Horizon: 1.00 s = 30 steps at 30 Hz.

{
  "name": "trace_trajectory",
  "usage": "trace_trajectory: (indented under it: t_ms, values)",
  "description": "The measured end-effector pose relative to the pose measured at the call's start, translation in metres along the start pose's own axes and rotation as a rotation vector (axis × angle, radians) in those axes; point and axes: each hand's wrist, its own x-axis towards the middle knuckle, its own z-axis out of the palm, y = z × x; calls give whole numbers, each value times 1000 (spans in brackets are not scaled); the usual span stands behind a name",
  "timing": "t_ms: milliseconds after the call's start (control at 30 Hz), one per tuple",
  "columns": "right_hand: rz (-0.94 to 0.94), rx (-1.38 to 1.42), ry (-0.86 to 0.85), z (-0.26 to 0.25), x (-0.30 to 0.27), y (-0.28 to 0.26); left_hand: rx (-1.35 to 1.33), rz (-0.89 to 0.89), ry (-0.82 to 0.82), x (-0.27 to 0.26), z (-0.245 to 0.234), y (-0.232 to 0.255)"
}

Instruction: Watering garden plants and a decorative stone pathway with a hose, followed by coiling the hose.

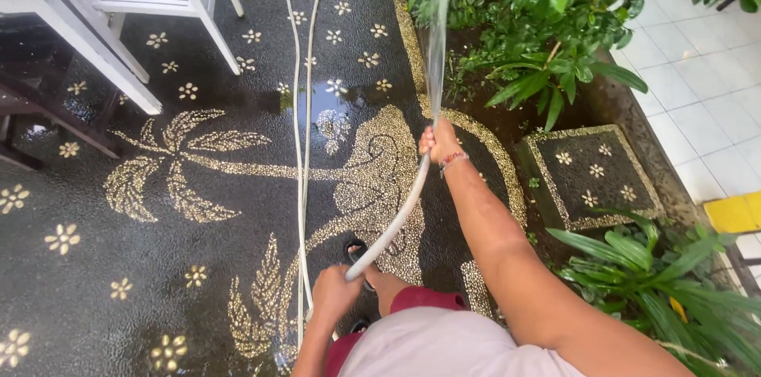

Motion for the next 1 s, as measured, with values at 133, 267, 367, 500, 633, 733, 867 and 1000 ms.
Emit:
trace_trajectory:
  t_ms: [133, 267, 367, 500, 633, 733, 867, 1000]
  values:
    - [-78, -13, -103, 59, 19, -57, -76, -36, -12, 48, -16, 28]
    - [-210, -89, -84, 121, 7, -120, -116, -36, -27, 99, -35, 65]
    - [-293, -101, -142, 149, 19, -157, -163, 51, 1, 132, -46, 84]
    - [-285, -22, -176, 169, 31, -188, -196, 54, -21, 164, -46, 106]
    - [-270, 24, -136, 169, 54, -192, -176, 26, -51, 182, -47, 110]
    - [-234, 49, -71, 160, 71, -179, -274, -2, -120, 192, -49, 109]
    - [-209, 43, -54, 137, 104, -152, -200, -36, -88, 197, -35, 87]
    - [-76, 155, -23, 114, 134, -122, -114, -64, -31, 191, -29, 72]
